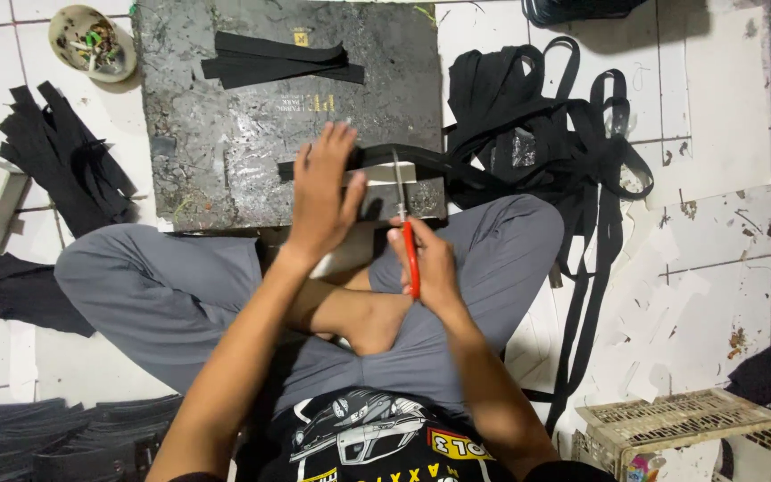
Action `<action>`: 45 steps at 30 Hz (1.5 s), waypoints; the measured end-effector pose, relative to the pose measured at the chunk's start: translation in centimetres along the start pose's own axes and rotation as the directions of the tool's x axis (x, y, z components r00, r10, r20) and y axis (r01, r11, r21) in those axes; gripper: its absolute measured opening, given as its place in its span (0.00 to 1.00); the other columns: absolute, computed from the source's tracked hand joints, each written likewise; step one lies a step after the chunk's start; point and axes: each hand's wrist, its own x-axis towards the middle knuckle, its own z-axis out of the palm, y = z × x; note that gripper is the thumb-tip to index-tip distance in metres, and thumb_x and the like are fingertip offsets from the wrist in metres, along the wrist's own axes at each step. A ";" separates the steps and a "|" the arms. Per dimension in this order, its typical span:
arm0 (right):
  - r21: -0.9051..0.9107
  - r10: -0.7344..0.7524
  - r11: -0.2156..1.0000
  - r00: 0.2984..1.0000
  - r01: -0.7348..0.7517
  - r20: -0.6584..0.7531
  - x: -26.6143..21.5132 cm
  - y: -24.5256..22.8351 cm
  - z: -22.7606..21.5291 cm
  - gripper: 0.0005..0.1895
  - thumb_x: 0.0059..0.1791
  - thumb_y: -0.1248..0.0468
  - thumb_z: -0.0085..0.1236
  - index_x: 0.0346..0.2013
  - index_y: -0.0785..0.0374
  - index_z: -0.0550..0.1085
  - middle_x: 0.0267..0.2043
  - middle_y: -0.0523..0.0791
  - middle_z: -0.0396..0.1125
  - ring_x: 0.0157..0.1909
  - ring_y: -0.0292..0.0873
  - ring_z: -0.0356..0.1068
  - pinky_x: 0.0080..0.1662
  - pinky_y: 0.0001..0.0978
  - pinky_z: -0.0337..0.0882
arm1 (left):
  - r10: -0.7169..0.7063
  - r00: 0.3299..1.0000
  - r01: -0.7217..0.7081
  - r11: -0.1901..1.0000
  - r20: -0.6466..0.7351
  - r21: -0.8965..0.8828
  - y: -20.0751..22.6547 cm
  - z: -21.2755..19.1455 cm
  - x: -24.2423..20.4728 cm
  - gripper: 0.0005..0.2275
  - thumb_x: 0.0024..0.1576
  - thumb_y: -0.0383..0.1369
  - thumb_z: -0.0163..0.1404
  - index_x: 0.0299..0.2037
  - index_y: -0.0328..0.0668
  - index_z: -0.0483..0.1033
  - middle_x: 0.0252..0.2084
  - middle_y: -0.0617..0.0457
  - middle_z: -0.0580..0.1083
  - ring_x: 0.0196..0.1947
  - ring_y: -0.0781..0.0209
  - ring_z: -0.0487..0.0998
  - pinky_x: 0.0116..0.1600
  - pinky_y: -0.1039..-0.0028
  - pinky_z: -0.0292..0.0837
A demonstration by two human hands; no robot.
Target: Sorting and cutting black fabric strips using scissors while sitting on the floor.
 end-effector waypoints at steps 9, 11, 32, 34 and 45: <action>0.171 -0.018 0.985 0.985 -0.011 0.172 1.1 0.2 8.6 0.17 0.54 0.60 0.57 0.53 0.68 0.75 0.20 0.50 0.64 0.13 0.40 0.66 0.12 0.26 0.71 | -0.153 0.974 0.192 0.948 0.166 -0.254 -10.6 -4.0 0.9 0.12 0.69 0.42 0.48 0.33 0.51 0.75 0.26 0.51 0.74 0.32 0.50 0.78 0.42 0.63 0.69; 0.168 -0.013 0.986 0.983 -0.019 0.186 1.4 -0.2 9.5 0.17 0.54 0.60 0.57 0.53 0.68 0.75 0.20 0.50 0.64 0.13 0.40 0.66 0.12 0.26 0.72 | -0.160 0.973 0.195 0.954 0.164 -0.229 -11.2 -4.8 0.5 0.11 0.68 0.42 0.49 0.33 0.52 0.76 0.25 0.52 0.74 0.31 0.51 0.79 0.40 0.64 0.69; 0.054 0.014 0.998 0.978 -0.026 0.209 2.5 -1.4 11.6 0.18 0.56 0.58 0.50 0.51 0.72 0.71 0.20 0.49 0.61 0.11 0.40 0.65 0.12 0.27 0.71 | -0.151 0.979 0.186 0.936 0.136 -0.299 -10.2 -6.4 -0.2 0.06 0.65 0.35 0.51 0.37 0.48 0.79 0.28 0.46 0.77 0.32 0.40 0.80 0.37 0.60 0.73; 0.045 0.020 0.999 0.978 -0.030 0.209 2.8 -1.3 11.4 0.18 0.56 0.58 0.50 0.51 0.72 0.71 0.20 0.49 0.61 0.11 0.40 0.65 0.12 0.27 0.71 | -0.153 0.979 0.188 0.935 0.136 -0.299 -10.2 -6.5 -0.1 0.06 0.65 0.35 0.51 0.37 0.48 0.79 0.28 0.46 0.77 0.32 0.40 0.80 0.37 0.60 0.72; -0.037 -0.023 0.999 0.960 0.034 0.280 3.1 -1.6 11.3 0.19 0.58 0.54 0.45 0.48 0.70 0.71 0.10 0.48 0.59 0.09 0.43 0.65 0.13 0.26 0.66 | -0.167 0.975 0.204 0.936 0.149 -0.288 -9.5 -7.0 -0.1 0.06 0.65 0.34 0.51 0.37 0.47 0.80 0.26 0.44 0.77 0.30 0.36 0.79 0.35 0.57 0.72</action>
